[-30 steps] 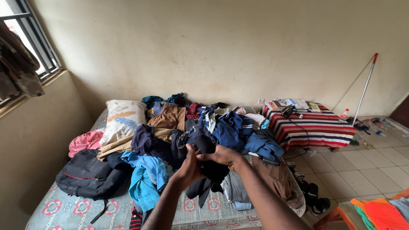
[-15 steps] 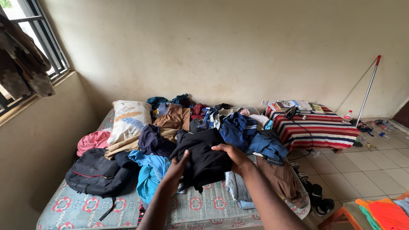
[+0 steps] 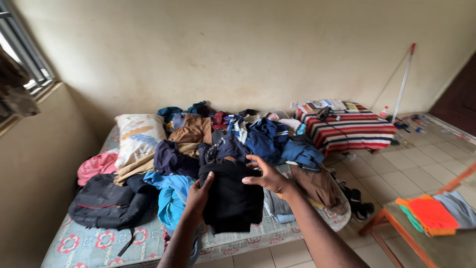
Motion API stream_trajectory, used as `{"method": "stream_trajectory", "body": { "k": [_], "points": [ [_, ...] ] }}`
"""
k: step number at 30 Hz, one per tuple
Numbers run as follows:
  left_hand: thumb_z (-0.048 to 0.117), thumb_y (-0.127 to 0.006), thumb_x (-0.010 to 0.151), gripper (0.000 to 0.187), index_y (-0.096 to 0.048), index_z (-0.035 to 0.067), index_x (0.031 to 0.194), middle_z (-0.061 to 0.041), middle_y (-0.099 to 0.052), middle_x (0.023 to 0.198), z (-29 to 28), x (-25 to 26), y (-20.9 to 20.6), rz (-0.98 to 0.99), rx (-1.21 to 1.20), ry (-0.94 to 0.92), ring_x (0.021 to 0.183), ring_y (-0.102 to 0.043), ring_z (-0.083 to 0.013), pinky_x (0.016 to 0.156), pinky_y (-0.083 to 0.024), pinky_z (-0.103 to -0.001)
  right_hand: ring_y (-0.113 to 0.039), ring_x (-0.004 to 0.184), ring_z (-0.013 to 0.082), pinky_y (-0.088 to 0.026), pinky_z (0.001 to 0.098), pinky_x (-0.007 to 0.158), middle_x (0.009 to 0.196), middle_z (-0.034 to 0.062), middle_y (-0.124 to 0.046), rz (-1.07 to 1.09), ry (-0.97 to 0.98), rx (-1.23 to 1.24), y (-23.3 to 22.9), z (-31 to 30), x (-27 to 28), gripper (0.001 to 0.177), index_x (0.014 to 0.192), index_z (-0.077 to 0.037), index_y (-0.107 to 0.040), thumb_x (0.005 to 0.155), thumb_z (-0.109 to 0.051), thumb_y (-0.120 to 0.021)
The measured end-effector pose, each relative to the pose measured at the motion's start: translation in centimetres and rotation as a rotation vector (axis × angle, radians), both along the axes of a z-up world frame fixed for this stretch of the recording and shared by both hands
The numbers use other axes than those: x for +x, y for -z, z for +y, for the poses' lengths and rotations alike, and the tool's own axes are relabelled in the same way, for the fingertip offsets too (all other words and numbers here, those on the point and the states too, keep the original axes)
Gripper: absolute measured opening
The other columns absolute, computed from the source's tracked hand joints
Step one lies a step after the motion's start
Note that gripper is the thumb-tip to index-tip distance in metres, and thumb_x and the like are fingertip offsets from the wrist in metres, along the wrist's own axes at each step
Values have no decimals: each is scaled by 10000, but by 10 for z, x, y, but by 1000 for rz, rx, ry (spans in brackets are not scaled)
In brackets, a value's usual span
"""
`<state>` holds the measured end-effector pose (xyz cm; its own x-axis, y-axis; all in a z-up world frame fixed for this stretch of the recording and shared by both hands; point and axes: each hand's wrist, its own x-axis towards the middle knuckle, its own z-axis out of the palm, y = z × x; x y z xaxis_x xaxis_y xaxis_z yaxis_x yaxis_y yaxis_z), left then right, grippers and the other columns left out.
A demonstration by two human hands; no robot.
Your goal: The person picks up a blue shirt and a pair of grey pants from a pile of clothes on a bed, folds them, and then places the shirt on a chair and the pants inside a closet.
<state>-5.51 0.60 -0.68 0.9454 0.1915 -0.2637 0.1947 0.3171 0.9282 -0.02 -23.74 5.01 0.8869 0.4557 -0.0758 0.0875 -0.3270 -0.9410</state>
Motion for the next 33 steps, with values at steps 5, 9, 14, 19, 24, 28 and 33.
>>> {"method": "stream_trajectory", "body": {
  "k": [5, 9, 14, 19, 24, 28, 33],
  "points": [
    [497, -739, 831, 663, -658, 14, 1277, -134, -783, 1080, -23, -4, -13, -97, 306, 310, 938, -769, -198, 828, -609, -328, -393, 1490, 309, -432, 521, 1138, 1633, 70, -373, -205, -225, -44, -19, -14, -21, 1172, 1614, -301, -241, 658, -476, -895],
    [495, -764, 791, 705, -620, 10, 1281, -143, -763, 1086, -49, -7, -26, -203, 421, 599, 960, -746, -227, 834, -595, -343, -342, 1529, 273, -364, 491, 1178, 1667, 18, -366, -133, -433, -208, -25, -32, -31, 1189, 1615, -341, -309, 606, -414, -935],
    [561, -765, 817, 784, -650, -42, 1305, -201, -758, 1170, -85, 8, -21, -192, 591, 751, 1065, -732, -279, 910, -564, -368, -476, 1459, 287, -425, 442, 1159, 1546, 95, -536, -92, -394, -158, -13, -76, -28, 1051, 1512, -236, -476, 586, -384, -950],
    [536, -826, 751, 925, -484, 33, 1447, -172, -623, 1375, -131, 44, -6, -220, 771, 720, 1260, -607, -250, 1030, -504, -391, -524, 1388, 266, -433, 398, 1130, 1451, 106, -566, -250, -118, -273, 2, -147, -13, 1046, 1486, -112, -486, 592, -347, -976],
    [542, -813, 769, 912, -484, 66, 1473, -113, -627, 1410, -199, 64, 2, -287, 862, 818, 1294, -588, -204, 1072, -455, -350, -499, 1432, 264, -381, 383, 1171, 1490, 128, -576, -234, 139, -27, 2, -240, -20, 995, 1441, -23, -552, 583, -331, -949],
    [516, -788, 779, 831, -540, 87, 1446, -111, -689, 1351, -271, 64, -2, -230, 725, 823, 1242, -641, -215, 1038, -493, -357, -443, 1442, 284, -322, 404, 1173, 1477, 147, -553, -75, 320, 57, 4, -311, -20, 1010, 1434, -37, -544, 555, -340, -939],
    [398, -858, 744, 820, -532, 82, 1427, -116, -694, 1294, -364, 77, 10, -324, 595, 759, 1178, -641, -204, 1002, -502, -351, -451, 1425, 281, -336, 407, 1163, 1460, 134, -566, -104, 437, 100, 17, -399, -22, 995, 1449, -40, -516, 602, -368, -922]
  ]
}}
